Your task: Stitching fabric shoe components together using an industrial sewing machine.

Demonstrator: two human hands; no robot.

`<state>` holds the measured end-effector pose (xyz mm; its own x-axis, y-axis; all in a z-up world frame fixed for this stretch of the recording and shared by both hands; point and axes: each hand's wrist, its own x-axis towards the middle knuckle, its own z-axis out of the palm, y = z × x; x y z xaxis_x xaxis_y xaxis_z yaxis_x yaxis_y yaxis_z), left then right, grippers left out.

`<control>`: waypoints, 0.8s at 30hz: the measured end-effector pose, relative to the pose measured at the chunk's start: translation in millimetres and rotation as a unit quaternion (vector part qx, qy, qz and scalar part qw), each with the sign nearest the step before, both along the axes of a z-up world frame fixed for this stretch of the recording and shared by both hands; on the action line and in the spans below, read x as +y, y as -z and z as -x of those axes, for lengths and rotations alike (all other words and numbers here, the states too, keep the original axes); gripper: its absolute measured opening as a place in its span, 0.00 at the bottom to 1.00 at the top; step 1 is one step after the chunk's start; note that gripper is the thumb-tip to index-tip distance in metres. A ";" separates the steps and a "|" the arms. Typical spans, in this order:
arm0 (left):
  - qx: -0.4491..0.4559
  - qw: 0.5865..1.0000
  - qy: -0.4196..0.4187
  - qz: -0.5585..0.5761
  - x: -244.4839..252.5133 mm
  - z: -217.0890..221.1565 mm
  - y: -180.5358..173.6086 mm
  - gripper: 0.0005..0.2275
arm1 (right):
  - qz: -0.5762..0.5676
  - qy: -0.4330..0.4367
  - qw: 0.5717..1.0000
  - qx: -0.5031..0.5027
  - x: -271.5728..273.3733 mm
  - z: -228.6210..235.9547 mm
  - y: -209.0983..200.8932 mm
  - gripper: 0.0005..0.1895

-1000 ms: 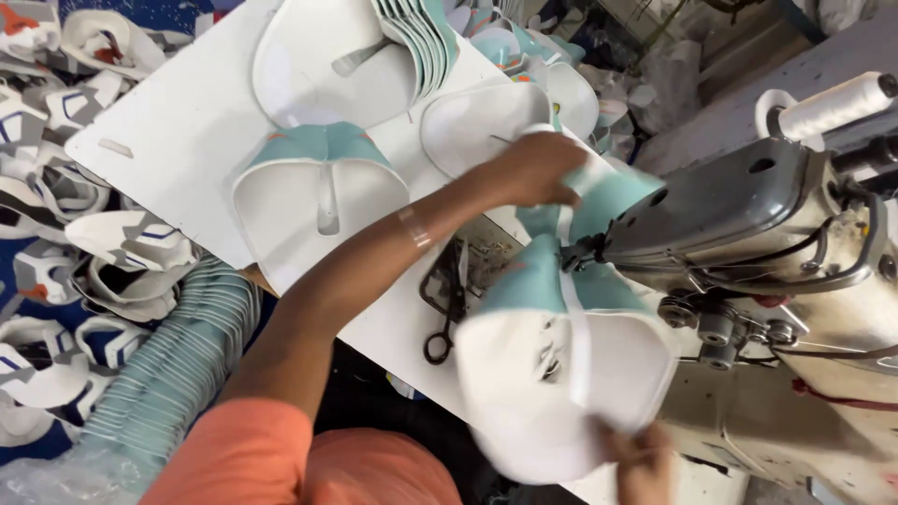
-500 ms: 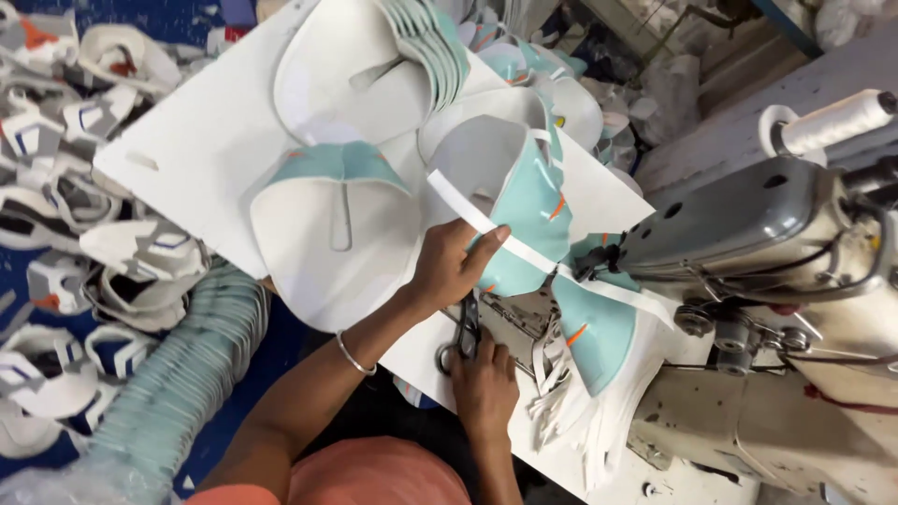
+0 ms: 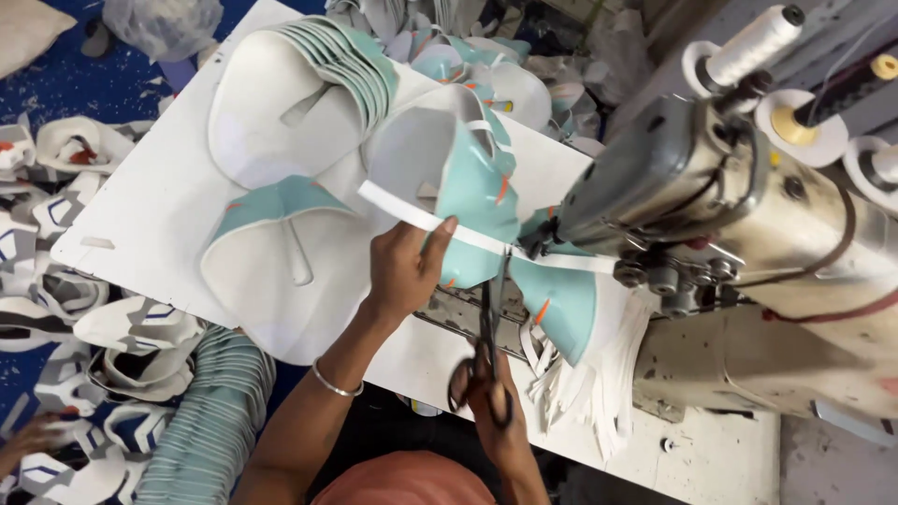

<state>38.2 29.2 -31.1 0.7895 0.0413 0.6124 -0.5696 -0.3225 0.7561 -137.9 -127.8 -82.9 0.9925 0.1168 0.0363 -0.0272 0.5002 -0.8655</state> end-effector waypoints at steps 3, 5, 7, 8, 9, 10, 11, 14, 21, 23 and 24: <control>-0.029 0.999 -0.011 0.011 0.8 5.1 -0.6 0.05 | -0.013 0.042 0.999 -0.002 13.3 -14.9 -12.9 0.39; -0.015 1.000 -0.013 0.007 1.0 5.1 -3.4 0.05 | -0.009 0.054 0.999 -0.003 12.7 -17.2 -15.4 0.38; 0.003 1.000 -0.017 0.006 0.5 7.1 -7.5 0.06 | -0.001 0.065 0.998 -0.001 9.7 -16.3 -14.0 0.38; -0.021 1.000 -0.017 0.006 -0.8 8.0 -11.0 0.06 | 0.003 0.075 0.997 0.002 6.9 -14.9 -11.4 0.36; -0.047 0.999 -0.012 0.004 -2.4 7.8 -14.8 0.06 | 0.005 0.090 0.996 0.004 5.3 -13.7 -8.2 0.34; -0.047 0.999 -0.012 0.002 -1.9 7.1 -26.5 0.06 | 0.003 0.089 0.996 0.004 2.1 -17.1 -6.2 0.34; -0.062 0.997 -0.020 0.037 -1.1 7.3 -37.8 0.06 | 0.037 0.079 0.996 0.018 1.3 -17.5 -3.8 0.32; -0.035 0.998 -0.023 0.049 -8.1 -21.9 -48.2 0.07 | 0.200 0.058 0.975 0.083 8.3 -26.0 -12.1 0.28; 0.126 0.985 0.092 -0.070 -45.9 -22.0 -23.5 0.30 | 0.591 0.112 0.791 -0.112 -17.5 -28.8 -19.7 0.17; 0.137 0.980 0.141 -0.034 -57.6 -2.5 -11.0 0.26 | 0.600 0.236 0.754 -0.126 -26.5 -11.8 -36.8 0.15; 0.146 0.972 0.186 0.005 -63.0 10.7 -3.6 0.23 | 0.602 0.354 0.701 -0.143 -30.9 -0.3 -45.4 0.12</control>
<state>27.5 -33.8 -27.5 0.8908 -0.2758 0.3612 -0.4062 -0.1268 0.9049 -137.5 -158.7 -37.6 0.7892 -0.2851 0.5440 0.1198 -0.7973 -0.5916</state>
